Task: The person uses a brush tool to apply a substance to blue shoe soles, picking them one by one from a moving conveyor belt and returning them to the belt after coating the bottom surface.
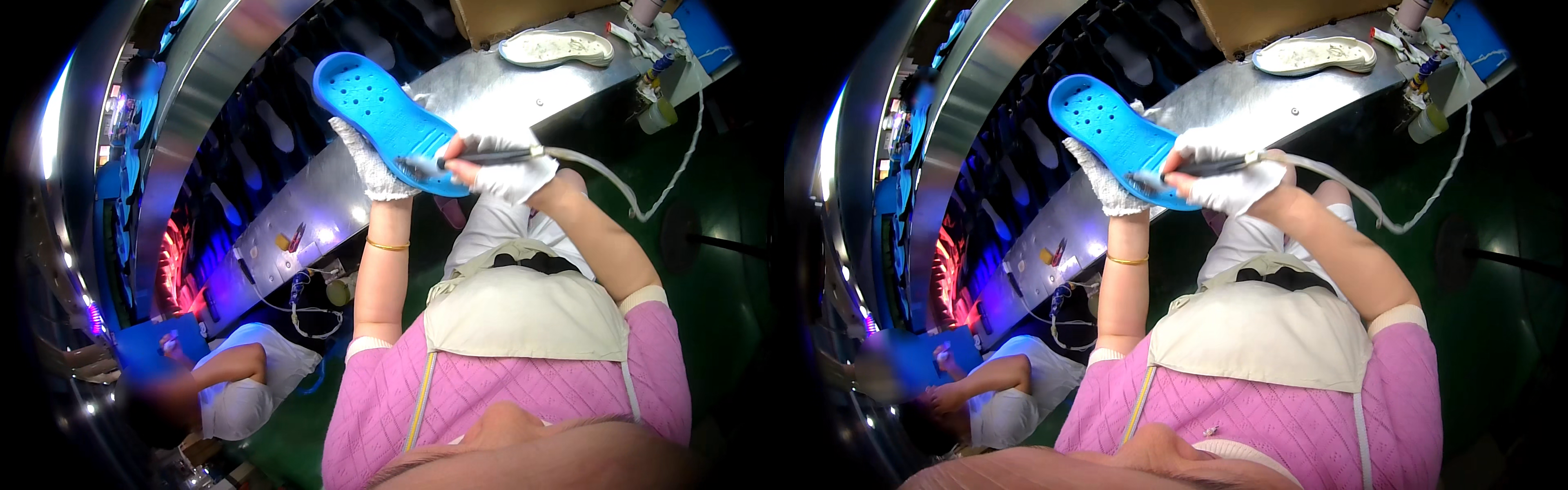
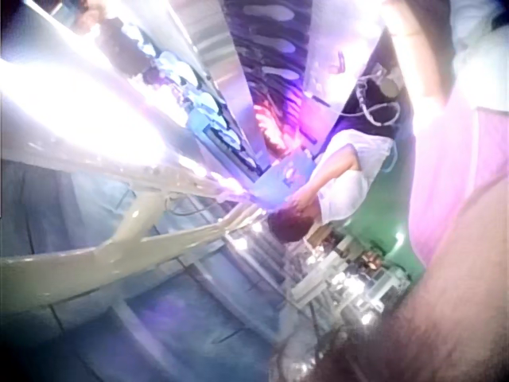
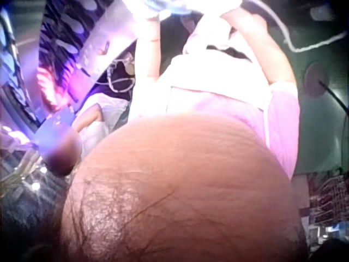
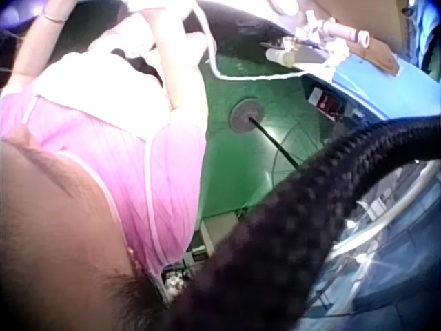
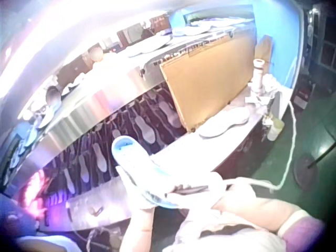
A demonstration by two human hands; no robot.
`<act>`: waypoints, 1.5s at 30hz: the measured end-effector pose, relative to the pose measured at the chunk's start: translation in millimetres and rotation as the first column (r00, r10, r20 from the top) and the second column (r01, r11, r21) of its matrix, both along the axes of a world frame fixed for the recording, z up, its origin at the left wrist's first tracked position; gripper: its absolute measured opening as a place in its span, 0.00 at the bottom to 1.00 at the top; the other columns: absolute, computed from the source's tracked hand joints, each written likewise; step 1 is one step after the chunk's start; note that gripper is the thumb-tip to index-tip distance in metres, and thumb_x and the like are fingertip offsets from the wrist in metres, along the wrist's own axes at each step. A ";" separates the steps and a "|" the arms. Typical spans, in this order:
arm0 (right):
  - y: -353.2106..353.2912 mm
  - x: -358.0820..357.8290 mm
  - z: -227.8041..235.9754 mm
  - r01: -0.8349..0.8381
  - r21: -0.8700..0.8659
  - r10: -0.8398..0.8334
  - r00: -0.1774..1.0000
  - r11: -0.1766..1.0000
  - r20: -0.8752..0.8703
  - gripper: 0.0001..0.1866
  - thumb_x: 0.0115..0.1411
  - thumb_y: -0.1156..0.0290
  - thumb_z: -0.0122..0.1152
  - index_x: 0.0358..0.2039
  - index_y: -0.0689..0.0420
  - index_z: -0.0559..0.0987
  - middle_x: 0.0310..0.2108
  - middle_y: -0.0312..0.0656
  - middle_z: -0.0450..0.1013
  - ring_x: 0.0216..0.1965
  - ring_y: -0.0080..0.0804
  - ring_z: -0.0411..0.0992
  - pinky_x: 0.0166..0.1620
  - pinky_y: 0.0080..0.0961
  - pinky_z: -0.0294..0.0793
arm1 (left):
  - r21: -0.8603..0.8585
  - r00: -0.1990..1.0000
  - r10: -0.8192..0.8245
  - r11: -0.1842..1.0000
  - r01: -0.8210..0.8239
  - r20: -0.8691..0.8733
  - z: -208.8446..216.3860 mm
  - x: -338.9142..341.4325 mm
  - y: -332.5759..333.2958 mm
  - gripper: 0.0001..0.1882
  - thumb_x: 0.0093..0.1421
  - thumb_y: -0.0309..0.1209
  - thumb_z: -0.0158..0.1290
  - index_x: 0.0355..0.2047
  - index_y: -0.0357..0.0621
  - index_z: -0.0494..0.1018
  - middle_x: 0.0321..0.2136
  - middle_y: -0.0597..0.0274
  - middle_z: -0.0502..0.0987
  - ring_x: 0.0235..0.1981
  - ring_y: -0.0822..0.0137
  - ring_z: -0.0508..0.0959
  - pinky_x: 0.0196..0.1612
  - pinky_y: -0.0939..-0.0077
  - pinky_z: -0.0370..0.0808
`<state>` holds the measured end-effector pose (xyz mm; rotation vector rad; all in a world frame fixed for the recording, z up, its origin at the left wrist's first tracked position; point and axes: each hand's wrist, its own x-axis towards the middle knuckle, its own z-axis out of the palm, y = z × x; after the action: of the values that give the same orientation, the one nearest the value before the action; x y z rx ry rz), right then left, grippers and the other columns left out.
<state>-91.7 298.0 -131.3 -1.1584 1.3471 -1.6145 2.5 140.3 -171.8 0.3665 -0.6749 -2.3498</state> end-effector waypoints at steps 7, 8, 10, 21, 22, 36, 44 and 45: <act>-12.8 -30.7 -5.9 0.164 -0.156 -0.154 0.985 0.974 0.075 0.08 0.53 0.77 0.61 0.34 0.61 0.75 0.30 0.39 0.74 0.30 0.21 0.71 0.35 0.17 0.72 | 0.069 0.950 -0.096 0.990 0.122 -0.296 17.0 -2.7 36.4 0.47 0.51 0.68 0.39 0.61 0.47 0.51 0.57 0.48 0.60 0.55 0.53 0.64 0.59 0.56 0.59; -13.4 -27.6 -10.9 0.172 -0.170 -0.167 0.985 0.970 0.045 0.08 0.52 0.78 0.61 0.33 0.61 0.75 0.30 0.39 0.73 0.31 0.21 0.71 0.35 0.18 0.72 | -0.007 0.989 -0.013 1.000 0.012 -0.146 14.6 -4.5 37.0 0.44 0.53 0.66 0.38 0.60 0.46 0.54 0.55 0.53 0.62 0.53 0.56 0.66 0.57 0.58 0.63; -13.0 -11.1 -11.0 0.156 -0.233 -0.158 0.987 0.960 0.009 0.08 0.50 0.81 0.61 0.32 0.61 0.74 0.32 0.40 0.73 0.34 0.24 0.72 0.37 0.18 0.72 | -0.132 0.992 0.123 0.984 -0.116 0.042 12.5 -8.7 34.6 0.38 0.57 0.62 0.37 0.58 0.47 0.56 0.53 0.59 0.65 0.51 0.59 0.68 0.55 0.60 0.66; -11.2 19.9 -21.4 0.169 -0.221 -0.189 0.979 0.961 -0.074 0.06 0.49 0.79 0.63 0.28 0.59 0.76 0.28 0.37 0.74 0.29 0.21 0.72 0.34 0.16 0.72 | -0.072 0.961 0.004 0.997 -0.025 -0.275 14.0 -7.4 19.4 0.47 0.50 0.66 0.44 0.61 0.47 0.52 0.56 0.48 0.60 0.56 0.50 0.63 0.60 0.52 0.58; -9.7 25.1 -18.1 0.107 -0.163 -0.105 0.994 0.981 0.019 0.06 0.48 0.79 0.64 0.27 0.59 0.76 0.27 0.38 0.74 0.29 0.21 0.72 0.33 0.17 0.72 | -0.076 0.949 0.001 0.997 -0.027 -0.315 12.8 -6.9 16.8 0.46 0.51 0.65 0.45 0.61 0.46 0.52 0.56 0.47 0.60 0.56 0.49 0.62 0.60 0.51 0.57; -17.6 -1.1 -12.7 -0.017 -0.007 0.018 0.948 1.000 0.319 0.05 0.50 0.82 0.59 0.29 0.60 0.75 0.32 0.39 0.74 0.30 0.23 0.72 0.36 0.18 0.73 | -0.096 0.924 -0.146 0.988 0.120 -0.353 25.2 -0.1 -0.4 0.43 0.52 0.62 0.45 0.61 0.46 0.53 0.57 0.44 0.60 0.57 0.50 0.61 0.62 0.50 0.52; -5.7 7.4 -20.4 -0.123 0.150 0.089 0.972 0.981 0.219 0.06 0.47 0.82 0.60 0.28 0.60 0.77 0.25 0.39 0.75 0.27 0.24 0.72 0.35 0.18 0.72 | -0.128 0.920 -0.312 0.949 0.289 -0.238 24.1 3.2 -22.9 0.43 0.54 0.61 0.42 0.60 0.42 0.53 0.55 0.41 0.61 0.55 0.48 0.65 0.58 0.49 0.60; -3.2 4.8 -21.5 -0.198 0.185 0.136 0.944 0.962 0.301 0.06 0.47 0.81 0.61 0.28 0.60 0.77 0.25 0.38 0.75 0.27 0.23 0.72 0.34 0.18 0.72 | -0.142 0.918 -0.322 0.945 0.296 -0.232 24.6 3.6 -23.3 0.42 0.54 0.61 0.42 0.60 0.41 0.54 0.55 0.41 0.61 0.54 0.47 0.66 0.58 0.49 0.60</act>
<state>-86.8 294.9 -152.7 -0.8500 1.1673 -1.4128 6.1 117.0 -147.2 -0.0969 -0.7729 -2.5841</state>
